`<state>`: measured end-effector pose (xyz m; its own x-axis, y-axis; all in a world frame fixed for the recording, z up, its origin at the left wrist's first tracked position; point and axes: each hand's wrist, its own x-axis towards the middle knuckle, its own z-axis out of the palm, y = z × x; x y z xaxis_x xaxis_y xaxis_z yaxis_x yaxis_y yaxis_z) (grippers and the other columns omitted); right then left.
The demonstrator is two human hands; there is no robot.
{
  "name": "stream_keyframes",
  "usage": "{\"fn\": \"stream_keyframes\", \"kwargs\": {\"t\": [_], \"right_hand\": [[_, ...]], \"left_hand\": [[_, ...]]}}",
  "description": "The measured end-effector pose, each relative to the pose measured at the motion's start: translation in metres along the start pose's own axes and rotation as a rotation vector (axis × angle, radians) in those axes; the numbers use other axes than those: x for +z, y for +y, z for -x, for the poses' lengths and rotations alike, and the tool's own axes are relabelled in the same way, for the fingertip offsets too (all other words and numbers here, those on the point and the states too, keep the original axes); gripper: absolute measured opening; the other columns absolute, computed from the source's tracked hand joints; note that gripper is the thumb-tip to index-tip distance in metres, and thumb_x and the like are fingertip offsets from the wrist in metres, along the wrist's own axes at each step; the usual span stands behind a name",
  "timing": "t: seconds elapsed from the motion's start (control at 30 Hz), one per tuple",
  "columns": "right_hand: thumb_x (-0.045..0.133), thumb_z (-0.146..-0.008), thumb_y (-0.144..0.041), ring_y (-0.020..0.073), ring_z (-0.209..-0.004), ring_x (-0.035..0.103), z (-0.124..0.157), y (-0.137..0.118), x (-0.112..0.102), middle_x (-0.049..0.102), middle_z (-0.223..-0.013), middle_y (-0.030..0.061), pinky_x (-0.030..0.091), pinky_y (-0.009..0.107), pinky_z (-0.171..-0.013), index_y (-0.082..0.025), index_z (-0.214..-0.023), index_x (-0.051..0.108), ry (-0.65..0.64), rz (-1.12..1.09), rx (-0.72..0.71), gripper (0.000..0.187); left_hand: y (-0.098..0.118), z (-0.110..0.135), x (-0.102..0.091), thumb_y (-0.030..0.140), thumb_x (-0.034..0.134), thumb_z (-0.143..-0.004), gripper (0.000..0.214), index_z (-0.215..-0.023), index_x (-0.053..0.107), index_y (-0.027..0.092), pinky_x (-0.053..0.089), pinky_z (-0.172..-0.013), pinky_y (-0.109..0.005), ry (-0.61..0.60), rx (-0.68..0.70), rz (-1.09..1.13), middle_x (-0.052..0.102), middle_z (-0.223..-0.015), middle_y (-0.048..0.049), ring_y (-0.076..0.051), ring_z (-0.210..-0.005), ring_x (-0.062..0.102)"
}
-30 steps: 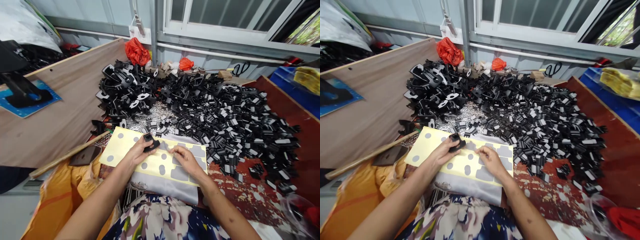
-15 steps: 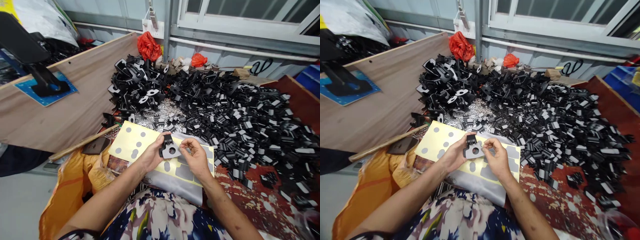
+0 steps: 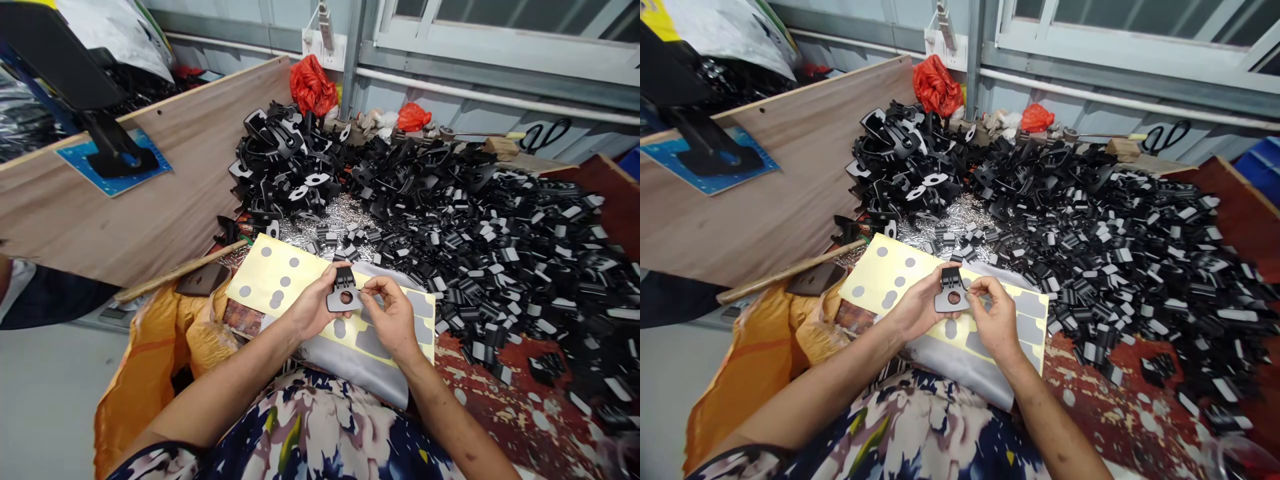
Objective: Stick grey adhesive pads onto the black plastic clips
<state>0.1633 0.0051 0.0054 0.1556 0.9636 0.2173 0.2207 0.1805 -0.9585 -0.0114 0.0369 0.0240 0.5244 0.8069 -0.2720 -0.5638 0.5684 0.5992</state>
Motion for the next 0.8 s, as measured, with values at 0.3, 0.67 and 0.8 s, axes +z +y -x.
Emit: {"fn": "stream_keyframes", "kwargs": {"t": [0.3,0.67,0.8], "right_hand": [[0.068,-0.091,-0.025,0.0216,-0.089,0.067,0.004,-0.004,0.002,0.071,-0.091,0.0025,0.055,0.038,-0.087,-0.025,-0.095,0.066,-0.015,0.113,-0.031,0.004],[0.061,-0.096,-0.021,0.0266,-0.093,0.068,0.019,-0.007,0.013,0.059,-0.139,0.0167,0.053,0.052,-0.098,-0.028,-0.140,0.053,-0.048,0.519,-0.300,0.045],[0.077,-0.087,-0.031,0.0351,-0.109,0.063,0.013,-0.012,0.006,0.065,-0.125,0.0156,0.047,0.055,-0.102,-0.026,-0.138,0.057,-0.030,0.545,-0.179,0.055]], "left_hand": [[0.001,0.004,0.001,0.051,0.077,-0.089,0.047,-0.127,0.062,0.028,0.056,-0.064,-0.030,0.020,0.000,-0.037,0.060,-0.101,-0.0050,-0.018,-0.080,0.059],[-0.033,-0.004,-0.010,0.025,0.078,-0.084,0.044,-0.123,0.057,0.029,0.041,-0.041,-0.020,0.235,0.296,-0.391,0.056,-0.099,0.0016,-0.008,-0.057,0.051],[-0.026,0.002,-0.009,0.025,0.080,-0.081,0.048,-0.123,0.057,0.029,0.040,-0.040,-0.018,0.267,0.272,-0.375,0.056,-0.095,0.0021,-0.009,-0.059,0.052]]}}
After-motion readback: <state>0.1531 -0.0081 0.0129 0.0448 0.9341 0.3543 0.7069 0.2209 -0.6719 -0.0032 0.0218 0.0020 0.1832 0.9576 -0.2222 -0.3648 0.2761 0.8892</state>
